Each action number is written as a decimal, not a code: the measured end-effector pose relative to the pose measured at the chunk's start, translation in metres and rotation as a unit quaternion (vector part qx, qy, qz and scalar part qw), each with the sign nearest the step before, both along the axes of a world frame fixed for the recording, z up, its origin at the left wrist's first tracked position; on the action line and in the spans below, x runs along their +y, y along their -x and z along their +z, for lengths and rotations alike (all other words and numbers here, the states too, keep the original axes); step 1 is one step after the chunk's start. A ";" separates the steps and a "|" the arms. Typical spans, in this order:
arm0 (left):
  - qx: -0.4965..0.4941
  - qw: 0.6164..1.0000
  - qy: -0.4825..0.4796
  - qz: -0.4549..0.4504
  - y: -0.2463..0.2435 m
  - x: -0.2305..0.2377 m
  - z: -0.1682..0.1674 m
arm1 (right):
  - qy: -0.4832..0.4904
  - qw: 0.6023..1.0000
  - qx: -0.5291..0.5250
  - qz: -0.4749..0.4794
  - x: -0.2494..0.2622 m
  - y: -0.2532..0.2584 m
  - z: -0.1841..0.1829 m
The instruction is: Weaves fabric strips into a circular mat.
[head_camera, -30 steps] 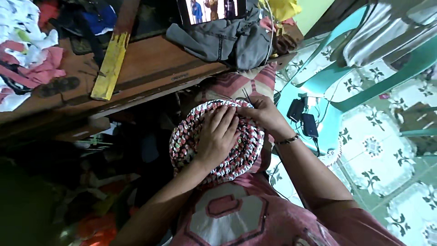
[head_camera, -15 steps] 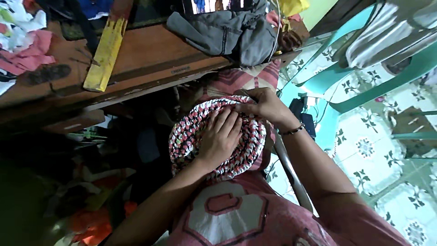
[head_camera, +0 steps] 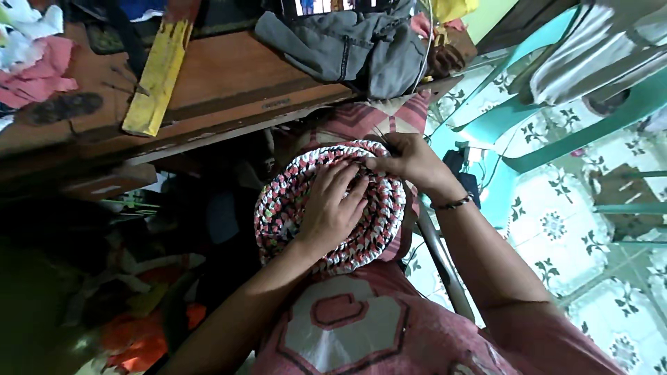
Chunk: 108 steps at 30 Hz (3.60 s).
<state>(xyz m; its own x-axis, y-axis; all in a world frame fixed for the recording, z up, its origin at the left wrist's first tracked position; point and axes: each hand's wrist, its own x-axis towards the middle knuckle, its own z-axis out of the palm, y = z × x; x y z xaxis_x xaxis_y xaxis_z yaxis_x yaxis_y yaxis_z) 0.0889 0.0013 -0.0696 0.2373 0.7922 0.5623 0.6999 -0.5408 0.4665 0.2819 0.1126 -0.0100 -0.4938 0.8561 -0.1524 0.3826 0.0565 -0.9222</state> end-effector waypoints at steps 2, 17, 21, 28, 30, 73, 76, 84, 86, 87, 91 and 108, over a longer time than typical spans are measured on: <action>-0.042 0.999 0.012 0.003 0.010 0.012 0.019 | 0.047 0.998 0.017 -0.030 -0.015 -0.013 0.001; -0.039 0.878 0.419 -0.227 0.048 0.121 0.107 | -0.003 0.980 0.183 -0.079 -0.051 -0.020 -0.012; -0.064 0.918 0.356 -0.163 0.049 0.114 0.124 | -0.028 0.971 0.219 -0.095 -0.025 -0.008 -0.002; -0.372 0.888 0.266 -0.045 0.027 0.072 0.136 | -0.089 0.985 0.105 0.104 0.042 -0.020 0.091; -0.442 0.859 0.255 -0.038 0.018 0.047 0.129 | -0.076 0.979 0.077 0.175 0.045 -0.018 0.112; -0.261 0.955 -0.056 -0.131 0.004 -0.056 0.063 | 0.010 0.905 0.154 0.397 0.000 -0.003 0.055; -0.305 0.949 -0.010 -0.081 0.007 -0.050 0.065 | -0.058 0.941 0.135 0.304 0.005 0.000 0.051; -0.414 0.896 0.159 0.020 0.024 -0.015 0.065 | -0.001 0.958 0.122 0.261 0.023 0.014 0.026; -0.428 0.888 0.167 0.014 0.022 -0.012 0.066 | 0.042 0.949 0.144 0.279 0.022 0.014 0.023; -0.430 0.886 0.171 0.013 0.021 -0.011 0.065 | 0.043 0.944 0.163 0.282 0.023 0.015 0.020; -0.442 0.874 0.202 0.027 0.019 -0.005 0.067 | 0.036 0.938 0.190 0.288 0.027 0.014 0.024; -0.466 0.854 0.230 0.028 0.017 0.007 0.068 | 0.104 0.917 0.241 0.300 0.039 0.008 0.006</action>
<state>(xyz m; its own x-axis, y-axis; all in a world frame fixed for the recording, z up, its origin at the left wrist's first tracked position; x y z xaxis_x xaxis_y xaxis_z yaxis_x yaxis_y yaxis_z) 0.0717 0.0086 -0.0019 -0.1890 0.9755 0.1122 -0.0718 -0.1277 0.9892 0.2735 0.1518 -0.0045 -0.9197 0.3848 0.0783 -0.1147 -0.0725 -0.9907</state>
